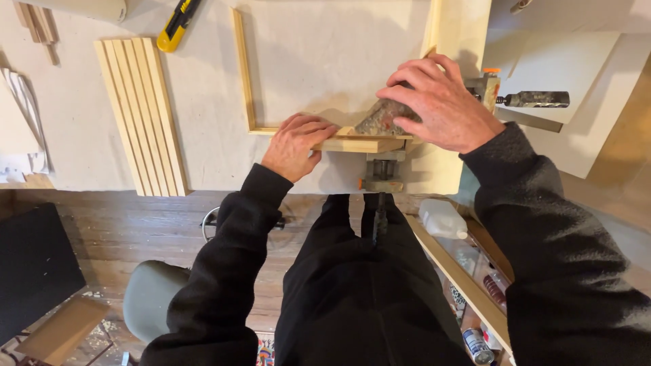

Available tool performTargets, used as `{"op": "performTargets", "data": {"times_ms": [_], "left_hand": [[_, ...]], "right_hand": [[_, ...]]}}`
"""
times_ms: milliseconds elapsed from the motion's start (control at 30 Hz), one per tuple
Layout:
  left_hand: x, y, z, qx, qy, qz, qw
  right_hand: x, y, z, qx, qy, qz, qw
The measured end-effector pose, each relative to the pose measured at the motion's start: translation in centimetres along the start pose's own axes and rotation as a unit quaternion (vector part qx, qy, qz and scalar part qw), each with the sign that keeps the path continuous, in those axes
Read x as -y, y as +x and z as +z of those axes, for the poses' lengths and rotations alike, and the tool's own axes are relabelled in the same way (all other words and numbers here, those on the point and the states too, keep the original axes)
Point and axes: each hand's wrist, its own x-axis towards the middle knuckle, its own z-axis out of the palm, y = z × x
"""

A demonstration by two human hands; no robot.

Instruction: Assembling wooden frames using glue, a corner clamp, nails, and a hammer.

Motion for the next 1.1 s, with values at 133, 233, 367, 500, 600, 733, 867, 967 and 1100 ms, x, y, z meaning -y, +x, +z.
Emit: {"op": "performTargets", "data": {"times_ms": [133, 233, 367, 500, 600, 733, 867, 967, 1100], "left_hand": [[0.4, 0.1, 0.1, 0.001, -0.002, 0.015, 1.0], [0.0, 0.0, -0.1, -0.028, 0.027, 0.039, 0.998], [-1.3, -1.5, 0.0, -0.07, 0.038, 0.052, 0.995], [-2.4, -1.9, 0.6, -0.089, 0.058, 0.084, 0.991], [-2.7, -1.0, 1.4, -0.09, 0.116, 0.142, 0.979], [-4.5, 0.3, 1.9, -0.059, 0.211, 0.2, 0.955], [-5.3, 1.3, 3.0, -0.034, 0.248, 0.208, 0.946], [-5.2, 1.7, 3.7, -0.031, 0.221, 0.208, 0.952], [-5.2, 2.0, 4.1, -0.045, 0.165, 0.202, 0.964]], "right_hand": [[1.4, -0.2, 0.0, -0.024, -0.032, -0.001, 0.999], [1.2, -0.5, 0.1, -0.059, -0.008, -0.006, 0.998], [0.4, -0.6, 1.0, -0.056, 0.03, 0.028, 0.998], [0.2, -1.7, 1.7, -0.059, -0.007, 0.032, 0.998], [0.0, -1.7, 1.6, -0.074, 0.005, 0.033, 0.997], [0.3, -1.9, 1.5, -0.094, 0.003, 0.027, 0.995], [0.4, -2.1, 1.6, -0.107, 0.016, 0.03, 0.994], [0.4, -2.4, 1.9, -0.118, 0.017, 0.032, 0.992], [0.8, -3.3, 2.0, -0.147, 0.031, 0.025, 0.988]]}}
